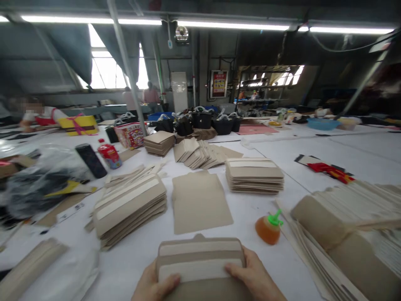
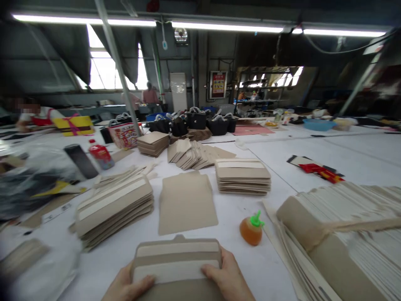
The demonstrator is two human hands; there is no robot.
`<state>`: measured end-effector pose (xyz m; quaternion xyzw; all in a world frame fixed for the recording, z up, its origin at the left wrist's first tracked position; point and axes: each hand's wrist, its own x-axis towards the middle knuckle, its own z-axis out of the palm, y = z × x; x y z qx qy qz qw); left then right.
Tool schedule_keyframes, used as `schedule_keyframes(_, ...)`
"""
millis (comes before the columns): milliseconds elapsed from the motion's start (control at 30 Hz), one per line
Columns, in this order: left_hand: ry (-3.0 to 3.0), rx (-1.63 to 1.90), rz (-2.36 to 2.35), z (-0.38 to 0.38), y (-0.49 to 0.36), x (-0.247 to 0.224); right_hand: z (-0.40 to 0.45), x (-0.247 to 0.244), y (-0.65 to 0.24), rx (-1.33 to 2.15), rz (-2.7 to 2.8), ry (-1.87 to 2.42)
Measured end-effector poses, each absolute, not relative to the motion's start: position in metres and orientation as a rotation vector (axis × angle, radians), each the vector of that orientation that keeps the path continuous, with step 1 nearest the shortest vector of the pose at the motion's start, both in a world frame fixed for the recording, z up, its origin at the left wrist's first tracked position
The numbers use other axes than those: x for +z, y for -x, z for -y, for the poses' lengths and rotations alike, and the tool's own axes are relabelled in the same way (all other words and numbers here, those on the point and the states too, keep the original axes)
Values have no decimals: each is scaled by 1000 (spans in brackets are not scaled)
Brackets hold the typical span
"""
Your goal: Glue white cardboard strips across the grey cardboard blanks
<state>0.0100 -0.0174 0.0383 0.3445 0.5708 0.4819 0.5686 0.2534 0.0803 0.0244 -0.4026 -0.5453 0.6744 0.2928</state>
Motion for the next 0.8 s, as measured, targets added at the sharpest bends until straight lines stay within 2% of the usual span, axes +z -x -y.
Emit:
schedule_keyframes(133, -683, 1226, -1204, 42, -11, 51, -79, 13, -250, 1997, 1444, 1073)
schedule_keyframes(300, -656, 1270, -1347, 61, 18, 77, -82, 61, -210, 2166, 1379, 968)
schedule_keyframes(500, -784, 1444, -1747, 36, 101, 114, -135, 114, -103, 1802, 1671, 940)
schedule_keyframes(633, -772, 1514, -2018, 6, 162, 116, -189, 118, -22, 1602, 1782, 1000)
schedule_keyframes(800, -767, 1335, -2423, -9, 206, 101, -227, 111, 43, 1319, 1963, 1063)
